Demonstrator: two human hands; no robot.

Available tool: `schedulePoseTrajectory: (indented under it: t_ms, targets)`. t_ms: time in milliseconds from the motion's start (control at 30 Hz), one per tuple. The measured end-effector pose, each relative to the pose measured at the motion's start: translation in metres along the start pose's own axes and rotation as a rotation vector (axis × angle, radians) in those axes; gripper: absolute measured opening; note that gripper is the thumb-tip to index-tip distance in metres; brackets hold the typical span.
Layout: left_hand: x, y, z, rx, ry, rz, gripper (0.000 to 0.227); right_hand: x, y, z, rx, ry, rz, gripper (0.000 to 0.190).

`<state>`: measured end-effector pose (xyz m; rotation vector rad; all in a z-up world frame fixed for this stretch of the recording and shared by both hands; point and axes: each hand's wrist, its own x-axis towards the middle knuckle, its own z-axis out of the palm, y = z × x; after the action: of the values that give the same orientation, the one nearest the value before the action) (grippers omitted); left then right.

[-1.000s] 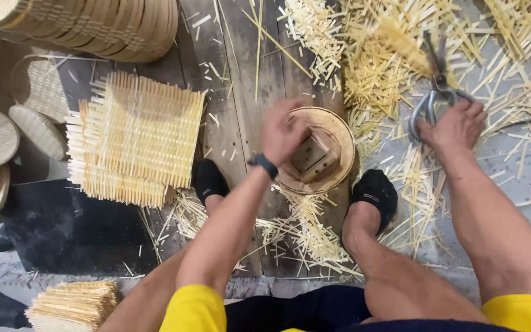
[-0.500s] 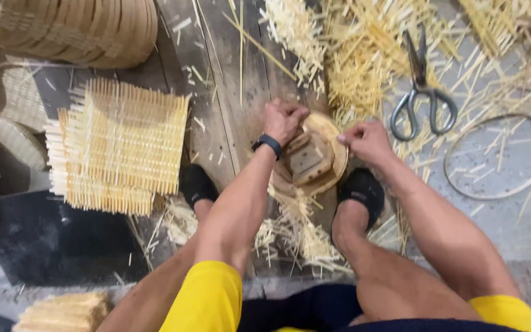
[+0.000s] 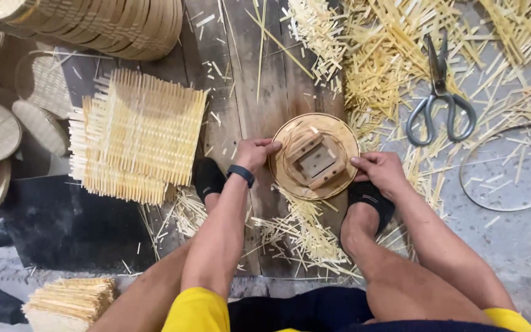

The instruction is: The recorder is weaving bamboo strips into circular frames and trimming them with scissors.

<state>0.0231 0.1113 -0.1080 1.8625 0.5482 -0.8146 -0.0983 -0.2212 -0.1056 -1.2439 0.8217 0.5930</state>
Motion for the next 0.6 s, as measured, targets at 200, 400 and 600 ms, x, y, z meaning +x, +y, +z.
schedulePoseTrajectory:
  t_ms: [200,400,600]
  targets:
    - [-0.01,0.016,0.011,0.148,0.24,0.037,0.038,-0.019,-0.023,0.007,0.024,-0.024,-0.041,0.027]
    - [-0.046,-0.067,0.035,-0.562,-0.217,-0.162,0.032,-0.026,-0.021,0.017,0.147,-0.176,0.007,0.027]
    - [-0.076,-0.032,0.067,-0.665,-0.028,-0.242,0.025,-0.007,0.014,0.012,-0.013,-0.04,0.044,0.028]
